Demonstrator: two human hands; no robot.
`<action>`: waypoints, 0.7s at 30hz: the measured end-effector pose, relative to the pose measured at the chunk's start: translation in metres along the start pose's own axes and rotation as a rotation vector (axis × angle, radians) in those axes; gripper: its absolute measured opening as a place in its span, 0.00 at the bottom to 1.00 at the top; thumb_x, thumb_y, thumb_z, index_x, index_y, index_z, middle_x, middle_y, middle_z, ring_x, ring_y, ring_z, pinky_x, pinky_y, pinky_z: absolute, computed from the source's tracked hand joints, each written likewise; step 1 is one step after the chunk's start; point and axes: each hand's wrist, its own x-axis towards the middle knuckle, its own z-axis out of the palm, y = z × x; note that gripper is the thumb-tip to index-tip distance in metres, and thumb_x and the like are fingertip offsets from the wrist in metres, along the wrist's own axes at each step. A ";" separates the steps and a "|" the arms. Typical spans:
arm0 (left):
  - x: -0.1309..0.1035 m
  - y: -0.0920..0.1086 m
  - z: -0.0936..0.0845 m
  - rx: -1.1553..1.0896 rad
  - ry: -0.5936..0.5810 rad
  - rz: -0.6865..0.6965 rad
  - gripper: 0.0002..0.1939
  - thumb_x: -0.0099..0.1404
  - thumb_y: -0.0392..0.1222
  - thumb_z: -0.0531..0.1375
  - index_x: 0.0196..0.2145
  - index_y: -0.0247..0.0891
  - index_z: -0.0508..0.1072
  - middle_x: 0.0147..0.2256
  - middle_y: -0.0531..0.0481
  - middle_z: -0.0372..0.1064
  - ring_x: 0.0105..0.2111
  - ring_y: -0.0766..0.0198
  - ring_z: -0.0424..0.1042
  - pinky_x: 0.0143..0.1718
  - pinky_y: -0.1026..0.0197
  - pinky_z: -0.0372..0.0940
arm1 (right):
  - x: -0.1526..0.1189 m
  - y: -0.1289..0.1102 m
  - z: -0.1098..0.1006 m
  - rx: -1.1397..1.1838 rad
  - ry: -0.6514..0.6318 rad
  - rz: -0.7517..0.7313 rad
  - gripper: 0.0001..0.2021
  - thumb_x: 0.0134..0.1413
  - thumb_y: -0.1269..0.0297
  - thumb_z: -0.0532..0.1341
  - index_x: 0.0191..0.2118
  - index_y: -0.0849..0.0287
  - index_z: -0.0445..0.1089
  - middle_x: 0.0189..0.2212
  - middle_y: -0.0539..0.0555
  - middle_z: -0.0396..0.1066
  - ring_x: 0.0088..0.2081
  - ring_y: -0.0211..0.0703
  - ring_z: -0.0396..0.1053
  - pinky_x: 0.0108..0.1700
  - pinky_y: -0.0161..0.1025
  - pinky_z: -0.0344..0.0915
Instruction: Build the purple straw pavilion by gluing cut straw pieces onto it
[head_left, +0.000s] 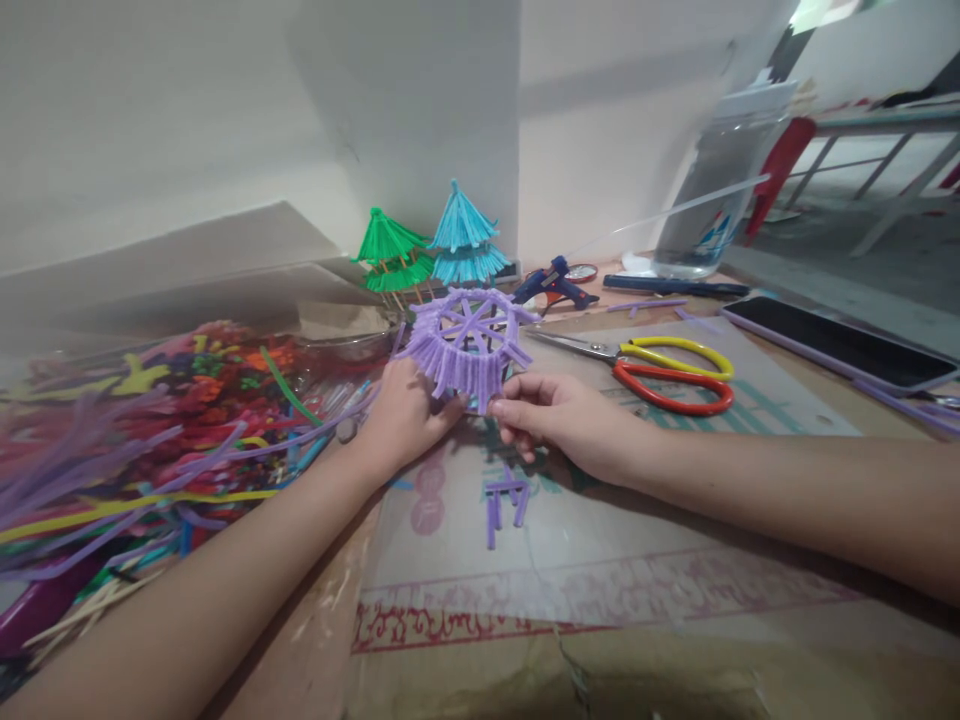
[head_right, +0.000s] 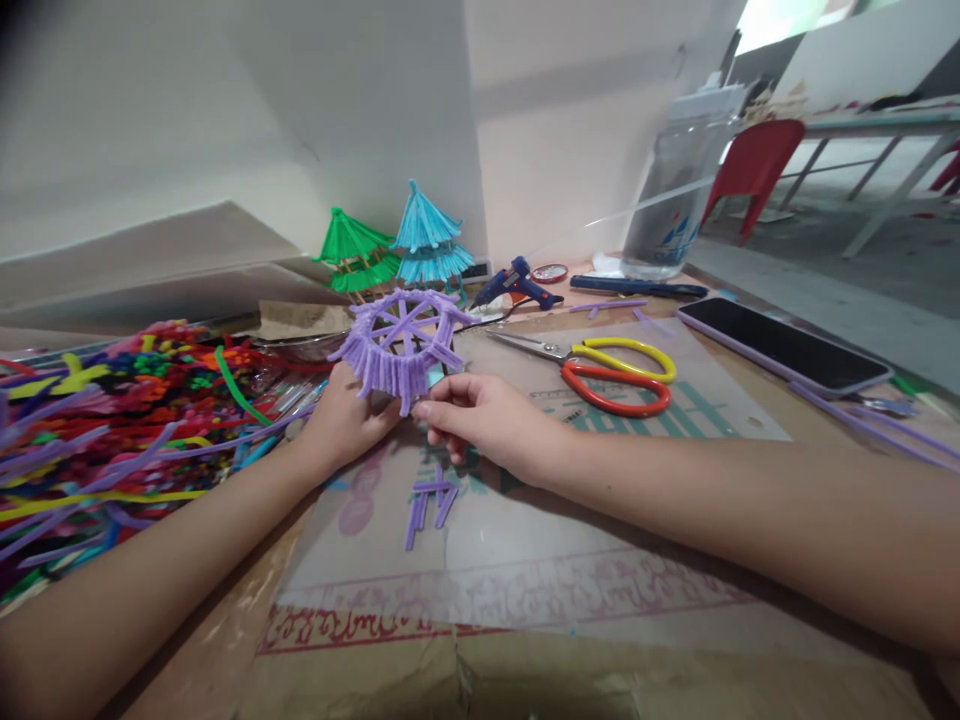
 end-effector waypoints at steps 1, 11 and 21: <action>0.000 0.000 0.000 0.001 0.003 0.002 0.16 0.67 0.52 0.54 0.39 0.36 0.72 0.47 0.36 0.70 0.50 0.44 0.67 0.53 0.42 0.62 | 0.000 -0.001 0.000 -0.029 -0.009 0.017 0.09 0.55 0.63 0.65 0.31 0.60 0.66 0.21 0.46 0.68 0.18 0.28 0.61 0.18 0.26 0.57; 0.000 0.001 0.003 -0.017 -0.006 -0.060 0.17 0.67 0.54 0.55 0.36 0.37 0.73 0.40 0.41 0.71 0.47 0.48 0.69 0.51 0.46 0.63 | -0.006 -0.002 0.000 -0.210 -0.056 -0.010 0.15 0.63 0.55 0.56 0.29 0.59 0.63 0.21 0.46 0.66 0.17 0.30 0.59 0.18 0.29 0.54; 0.002 0.001 0.000 -0.054 -0.040 -0.043 0.17 0.67 0.54 0.54 0.36 0.37 0.73 0.39 0.40 0.72 0.44 0.48 0.69 0.48 0.46 0.64 | -0.009 -0.019 -0.020 -1.096 0.101 -1.003 0.06 0.62 0.62 0.60 0.40 0.59 0.69 0.30 0.51 0.71 0.32 0.40 0.67 0.36 0.38 0.64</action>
